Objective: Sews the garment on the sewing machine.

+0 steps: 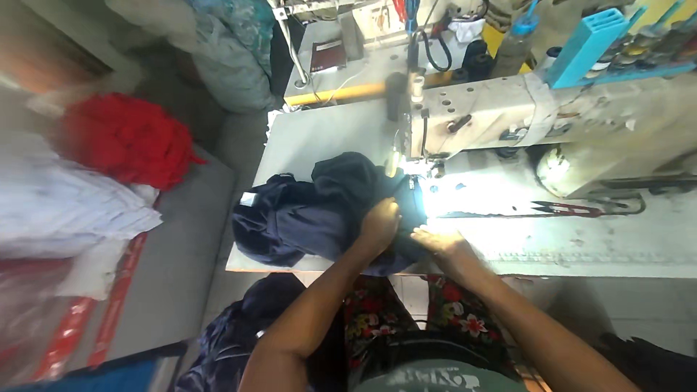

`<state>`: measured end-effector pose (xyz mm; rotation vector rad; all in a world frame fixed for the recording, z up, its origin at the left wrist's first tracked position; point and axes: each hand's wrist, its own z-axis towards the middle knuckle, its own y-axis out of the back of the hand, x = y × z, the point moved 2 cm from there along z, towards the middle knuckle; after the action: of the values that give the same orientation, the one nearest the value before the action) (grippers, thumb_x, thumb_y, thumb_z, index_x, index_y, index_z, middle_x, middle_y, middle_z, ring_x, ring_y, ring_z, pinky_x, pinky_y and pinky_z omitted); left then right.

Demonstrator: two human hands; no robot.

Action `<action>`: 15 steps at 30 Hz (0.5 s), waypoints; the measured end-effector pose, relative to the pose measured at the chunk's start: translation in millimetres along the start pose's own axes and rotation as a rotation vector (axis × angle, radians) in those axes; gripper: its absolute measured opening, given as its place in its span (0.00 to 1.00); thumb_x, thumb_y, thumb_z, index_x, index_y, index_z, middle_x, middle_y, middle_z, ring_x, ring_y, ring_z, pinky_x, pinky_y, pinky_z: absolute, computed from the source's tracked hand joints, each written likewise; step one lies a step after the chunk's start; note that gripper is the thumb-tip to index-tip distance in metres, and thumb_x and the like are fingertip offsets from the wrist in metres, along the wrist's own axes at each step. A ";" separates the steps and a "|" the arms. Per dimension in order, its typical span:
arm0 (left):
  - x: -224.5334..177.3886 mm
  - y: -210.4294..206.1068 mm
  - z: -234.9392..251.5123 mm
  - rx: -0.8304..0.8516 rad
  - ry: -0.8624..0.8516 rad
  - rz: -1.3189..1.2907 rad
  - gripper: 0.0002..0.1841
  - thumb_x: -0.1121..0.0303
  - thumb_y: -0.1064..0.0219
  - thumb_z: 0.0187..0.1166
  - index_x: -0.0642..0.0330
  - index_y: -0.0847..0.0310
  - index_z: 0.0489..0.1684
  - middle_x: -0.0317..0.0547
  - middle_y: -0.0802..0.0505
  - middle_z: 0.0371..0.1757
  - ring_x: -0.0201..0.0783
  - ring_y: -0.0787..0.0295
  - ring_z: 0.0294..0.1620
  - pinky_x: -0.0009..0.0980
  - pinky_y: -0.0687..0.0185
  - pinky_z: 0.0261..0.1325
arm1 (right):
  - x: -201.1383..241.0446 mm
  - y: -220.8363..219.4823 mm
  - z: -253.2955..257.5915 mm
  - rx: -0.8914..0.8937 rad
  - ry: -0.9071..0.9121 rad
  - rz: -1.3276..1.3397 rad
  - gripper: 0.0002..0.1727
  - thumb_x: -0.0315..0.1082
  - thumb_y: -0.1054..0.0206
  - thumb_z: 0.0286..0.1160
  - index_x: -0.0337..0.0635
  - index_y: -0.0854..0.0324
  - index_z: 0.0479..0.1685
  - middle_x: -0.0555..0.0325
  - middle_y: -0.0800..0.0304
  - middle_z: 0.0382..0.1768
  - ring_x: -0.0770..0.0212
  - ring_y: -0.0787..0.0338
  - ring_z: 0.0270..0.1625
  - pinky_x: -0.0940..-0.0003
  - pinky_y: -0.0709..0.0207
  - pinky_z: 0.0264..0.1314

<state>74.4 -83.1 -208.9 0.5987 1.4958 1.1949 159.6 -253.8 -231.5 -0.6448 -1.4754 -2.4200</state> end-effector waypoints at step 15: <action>11.7 -2.8 -8.1 -0.038 -0.126 -0.101 0.12 0.68 0.37 0.85 0.65 0.10 0.53 0.55 0.10 0.70 0.59 0.20 0.78 0.55 0.31 0.82 | 2.5 -3.3 -5.1 -0.038 -0.020 -0.102 0.16 0.19 0.36 0.71 0.41 0.06 0.52 0.51 0.03 0.58 0.47 0.06 0.64 0.39 0.16 0.57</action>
<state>64.1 -77.0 -217.1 0.5560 1.3786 1.0853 154.8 -256.7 -234.9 -0.6180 -1.5089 -2.5310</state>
